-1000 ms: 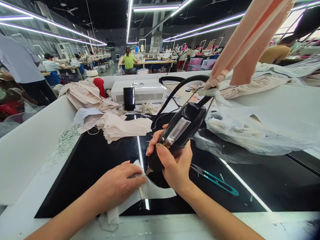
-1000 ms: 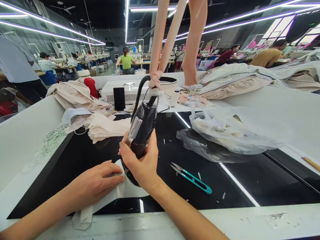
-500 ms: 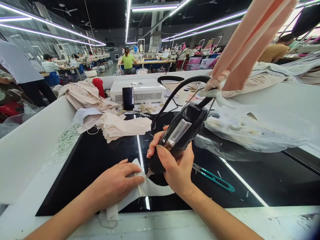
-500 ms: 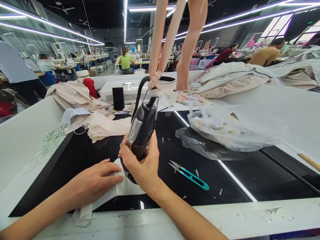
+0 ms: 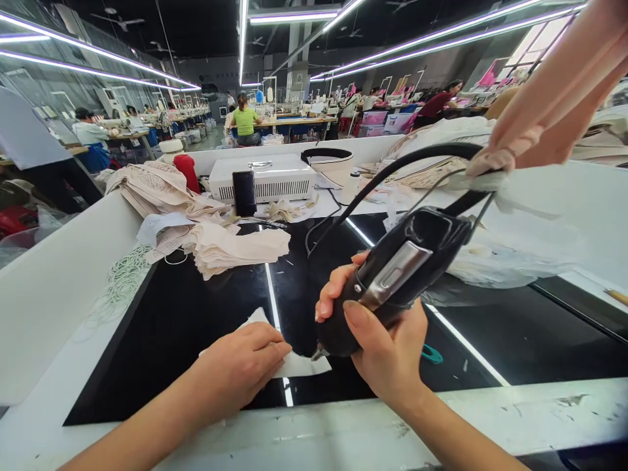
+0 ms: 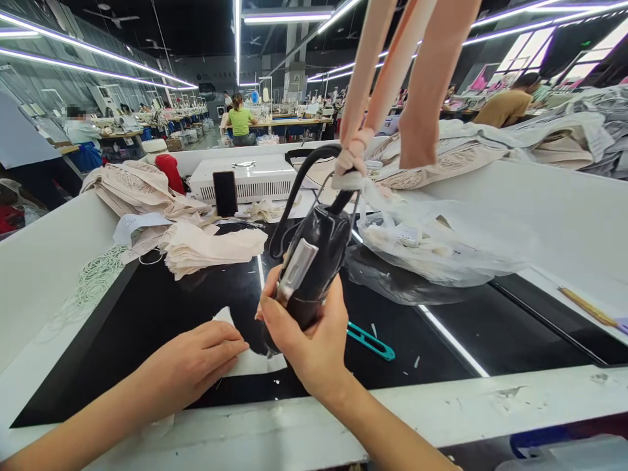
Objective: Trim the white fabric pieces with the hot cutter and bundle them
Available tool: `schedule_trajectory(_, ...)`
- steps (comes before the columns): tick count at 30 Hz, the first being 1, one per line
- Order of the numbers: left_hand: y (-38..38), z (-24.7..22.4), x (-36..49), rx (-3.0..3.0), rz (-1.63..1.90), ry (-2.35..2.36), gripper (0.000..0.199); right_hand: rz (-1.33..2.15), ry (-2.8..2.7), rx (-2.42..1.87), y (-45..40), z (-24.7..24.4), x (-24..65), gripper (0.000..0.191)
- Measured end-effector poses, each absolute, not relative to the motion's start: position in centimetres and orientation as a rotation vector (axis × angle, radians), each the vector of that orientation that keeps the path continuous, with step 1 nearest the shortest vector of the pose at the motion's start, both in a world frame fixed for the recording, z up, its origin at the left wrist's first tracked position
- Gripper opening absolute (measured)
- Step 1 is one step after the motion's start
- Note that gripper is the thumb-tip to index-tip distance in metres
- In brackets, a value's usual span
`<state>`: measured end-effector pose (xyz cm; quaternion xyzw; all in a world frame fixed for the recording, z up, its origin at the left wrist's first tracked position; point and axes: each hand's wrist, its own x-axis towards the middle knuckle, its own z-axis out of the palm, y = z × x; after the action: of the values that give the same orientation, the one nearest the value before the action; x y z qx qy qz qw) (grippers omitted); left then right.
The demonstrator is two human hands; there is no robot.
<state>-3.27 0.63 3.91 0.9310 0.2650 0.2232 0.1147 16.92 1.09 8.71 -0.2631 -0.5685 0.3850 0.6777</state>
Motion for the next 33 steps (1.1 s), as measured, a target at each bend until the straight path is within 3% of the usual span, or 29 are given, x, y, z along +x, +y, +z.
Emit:
schedule_trajectory(8, -0.5, 3.5, -3.8, 2.723, 0.559, 0.815, 0.021, 0.851, -1.29, -0.573, 0.4, 8.3, 17.1, 0.026)
schedule_trajectory(16, -0.8, 3.4, -3.9, 2.8, 0.644, 0.834, 0.023, 0.906, -1.199, -0.538, 1.2, 9.0, 15.6, 0.038)
schedule_trajectory(33, -0.9, 3.5, -3.7, 2.756, 0.658, 0.862, 0.027, 0.936, -1.204, -0.492, 1.8, 8.6, 14.2, 0.032)
